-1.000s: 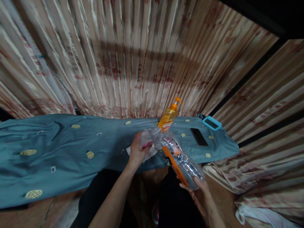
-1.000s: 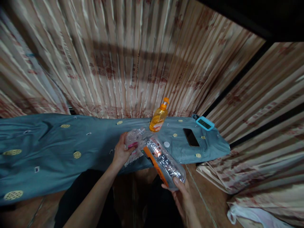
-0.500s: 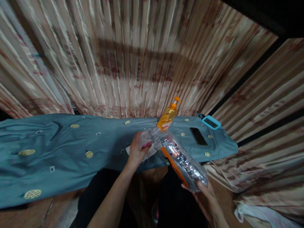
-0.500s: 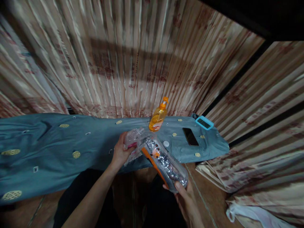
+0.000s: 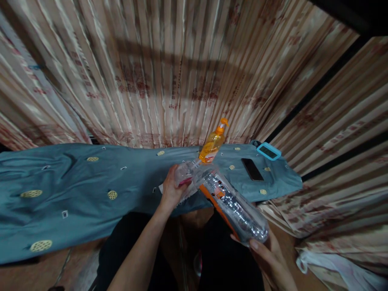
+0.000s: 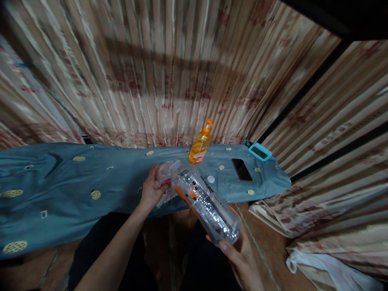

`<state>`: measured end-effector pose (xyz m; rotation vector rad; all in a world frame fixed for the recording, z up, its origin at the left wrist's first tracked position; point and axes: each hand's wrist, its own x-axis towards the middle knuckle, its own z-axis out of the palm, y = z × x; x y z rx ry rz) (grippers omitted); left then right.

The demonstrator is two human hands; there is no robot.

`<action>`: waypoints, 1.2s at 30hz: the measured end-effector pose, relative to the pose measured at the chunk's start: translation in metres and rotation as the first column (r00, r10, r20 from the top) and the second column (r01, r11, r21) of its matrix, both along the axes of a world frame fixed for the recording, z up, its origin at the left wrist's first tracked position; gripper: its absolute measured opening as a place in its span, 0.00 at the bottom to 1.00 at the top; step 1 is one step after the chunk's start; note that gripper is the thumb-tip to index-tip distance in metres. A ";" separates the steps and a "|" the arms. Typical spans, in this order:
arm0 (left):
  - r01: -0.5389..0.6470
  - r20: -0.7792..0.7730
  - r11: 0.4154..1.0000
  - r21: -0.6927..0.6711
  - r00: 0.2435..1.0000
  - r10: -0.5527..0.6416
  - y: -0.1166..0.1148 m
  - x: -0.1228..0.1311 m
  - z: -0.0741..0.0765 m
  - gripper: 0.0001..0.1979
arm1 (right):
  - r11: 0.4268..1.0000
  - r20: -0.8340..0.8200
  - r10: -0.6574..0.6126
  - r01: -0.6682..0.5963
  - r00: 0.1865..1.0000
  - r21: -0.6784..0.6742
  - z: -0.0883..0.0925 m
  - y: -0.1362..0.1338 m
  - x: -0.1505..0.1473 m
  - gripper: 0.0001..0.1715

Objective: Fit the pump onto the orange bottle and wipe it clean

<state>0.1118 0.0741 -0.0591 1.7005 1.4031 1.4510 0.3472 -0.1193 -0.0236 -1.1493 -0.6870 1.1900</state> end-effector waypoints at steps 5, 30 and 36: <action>0.007 0.034 0.999 -0.040 0.999 -0.006 -0.001 0.001 0.006 0.31 | 0.999 0.108 -0.028 0.025 0.994 0.029 0.002 0.001 -0.003 0.40; 0.011 0.056 0.994 -0.104 0.998 -0.005 -0.001 0.000 0.008 0.32 | 0.995 0.107 0.071 -0.077 0.992 0.059 0.012 -0.012 -0.007 0.44; 0.006 0.038 0.996 -0.091 0.999 -0.003 -0.002 0.000 0.012 0.30 | 1.000 0.150 -0.015 0.011 0.989 0.029 0.010 -0.012 -0.008 0.50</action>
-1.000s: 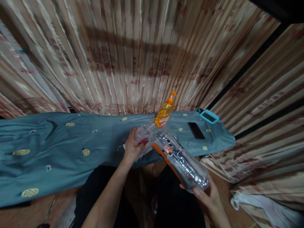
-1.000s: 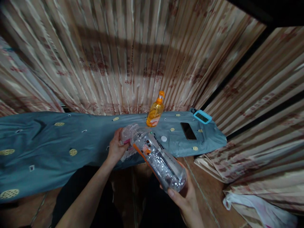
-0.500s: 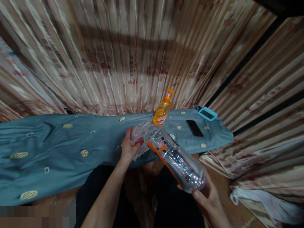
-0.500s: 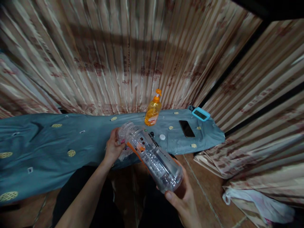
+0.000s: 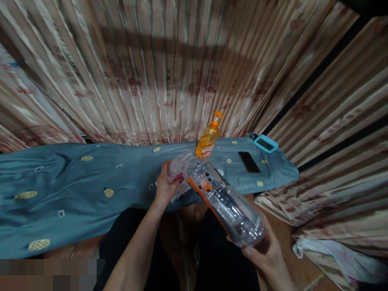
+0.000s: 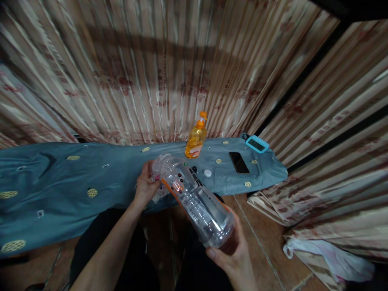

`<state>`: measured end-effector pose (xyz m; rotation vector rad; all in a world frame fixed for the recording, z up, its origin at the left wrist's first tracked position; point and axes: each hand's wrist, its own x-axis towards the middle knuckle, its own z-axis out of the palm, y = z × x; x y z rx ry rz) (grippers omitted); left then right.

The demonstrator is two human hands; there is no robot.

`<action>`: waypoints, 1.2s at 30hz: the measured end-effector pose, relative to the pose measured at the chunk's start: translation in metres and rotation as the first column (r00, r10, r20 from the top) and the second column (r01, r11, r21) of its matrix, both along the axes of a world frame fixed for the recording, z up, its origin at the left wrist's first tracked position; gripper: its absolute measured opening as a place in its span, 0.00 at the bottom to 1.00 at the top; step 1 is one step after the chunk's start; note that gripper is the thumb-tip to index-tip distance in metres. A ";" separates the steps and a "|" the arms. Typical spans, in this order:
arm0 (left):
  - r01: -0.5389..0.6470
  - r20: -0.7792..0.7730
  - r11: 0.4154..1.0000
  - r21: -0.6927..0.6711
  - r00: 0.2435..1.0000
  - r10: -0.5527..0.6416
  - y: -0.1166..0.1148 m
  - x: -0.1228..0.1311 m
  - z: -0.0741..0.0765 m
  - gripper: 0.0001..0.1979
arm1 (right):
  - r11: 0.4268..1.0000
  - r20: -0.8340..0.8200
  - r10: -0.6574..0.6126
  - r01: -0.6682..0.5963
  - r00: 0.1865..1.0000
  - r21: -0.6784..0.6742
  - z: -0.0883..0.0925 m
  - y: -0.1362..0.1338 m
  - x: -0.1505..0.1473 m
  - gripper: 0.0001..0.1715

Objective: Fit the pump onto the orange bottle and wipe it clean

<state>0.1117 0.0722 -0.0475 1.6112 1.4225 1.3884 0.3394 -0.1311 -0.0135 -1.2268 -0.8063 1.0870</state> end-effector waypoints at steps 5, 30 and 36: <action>0.003 0.020 1.000 -0.016 1.000 -0.002 0.000 0.000 0.000 0.31 | 0.999 0.045 -0.034 0.032 0.998 0.034 0.005 0.003 -0.007 0.50; -0.021 0.012 0.999 -0.030 1.000 0.021 0.000 0.000 0.001 0.31 | 0.996 0.163 -0.093 0.092 0.982 0.011 0.022 -0.004 -0.027 0.53; -0.019 -0.019 0.999 -0.044 1.000 0.018 -0.001 0.000 0.003 0.31 | 0.992 0.125 -0.125 0.124 0.984 0.013 0.027 -0.003 -0.030 0.51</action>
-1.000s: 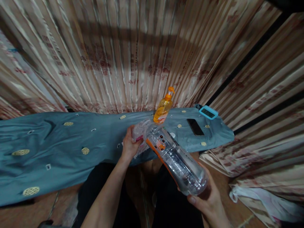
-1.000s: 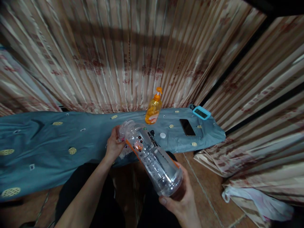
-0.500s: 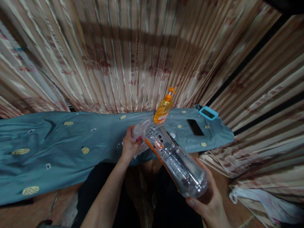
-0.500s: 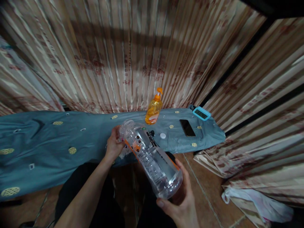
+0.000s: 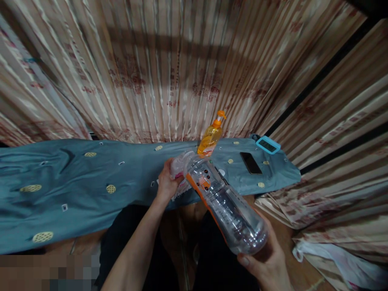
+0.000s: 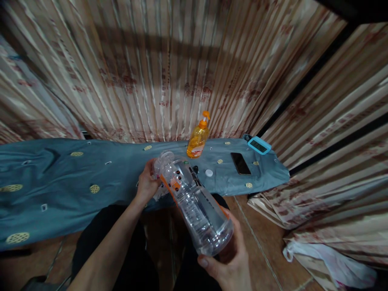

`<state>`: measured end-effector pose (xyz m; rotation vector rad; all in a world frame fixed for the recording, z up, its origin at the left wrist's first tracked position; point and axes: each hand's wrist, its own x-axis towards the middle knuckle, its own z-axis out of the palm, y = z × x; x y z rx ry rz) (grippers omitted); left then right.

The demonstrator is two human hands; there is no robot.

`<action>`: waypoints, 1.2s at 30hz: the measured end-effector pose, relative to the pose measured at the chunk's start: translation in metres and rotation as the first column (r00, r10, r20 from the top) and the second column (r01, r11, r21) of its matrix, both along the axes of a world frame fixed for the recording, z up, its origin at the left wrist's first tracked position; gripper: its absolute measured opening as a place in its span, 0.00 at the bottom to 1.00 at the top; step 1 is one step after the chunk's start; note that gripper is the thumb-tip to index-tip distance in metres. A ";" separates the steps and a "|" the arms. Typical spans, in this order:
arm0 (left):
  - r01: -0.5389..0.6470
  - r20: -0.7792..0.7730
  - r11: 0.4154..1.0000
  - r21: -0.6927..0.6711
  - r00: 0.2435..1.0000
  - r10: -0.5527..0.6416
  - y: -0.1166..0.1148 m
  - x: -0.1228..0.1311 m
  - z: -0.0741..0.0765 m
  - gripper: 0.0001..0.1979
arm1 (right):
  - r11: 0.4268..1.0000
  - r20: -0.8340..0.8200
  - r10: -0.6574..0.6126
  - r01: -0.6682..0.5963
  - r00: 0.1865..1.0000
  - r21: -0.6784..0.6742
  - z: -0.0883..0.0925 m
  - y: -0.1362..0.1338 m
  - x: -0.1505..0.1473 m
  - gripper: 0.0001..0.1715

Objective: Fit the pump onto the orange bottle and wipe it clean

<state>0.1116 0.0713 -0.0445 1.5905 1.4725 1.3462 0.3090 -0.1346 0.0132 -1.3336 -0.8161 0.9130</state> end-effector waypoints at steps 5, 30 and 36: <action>-0.004 -0.030 1.000 -0.010 1.000 0.004 0.000 -0.001 -0.002 0.30 | 1.000 0.027 0.024 -0.024 0.999 0.010 -0.003 0.000 0.003 0.52; 0.021 0.051 1.000 -0.017 0.998 -0.020 0.003 0.000 -0.010 0.30 | 1.000 0.035 -0.029 0.029 0.999 0.000 -0.002 0.000 0.000 0.51; 0.010 0.034 1.000 -0.011 0.999 -0.010 0.002 0.000 -0.007 0.30 | 0.999 0.049 -0.035 0.035 0.998 0.008 0.001 -0.001 -0.002 0.50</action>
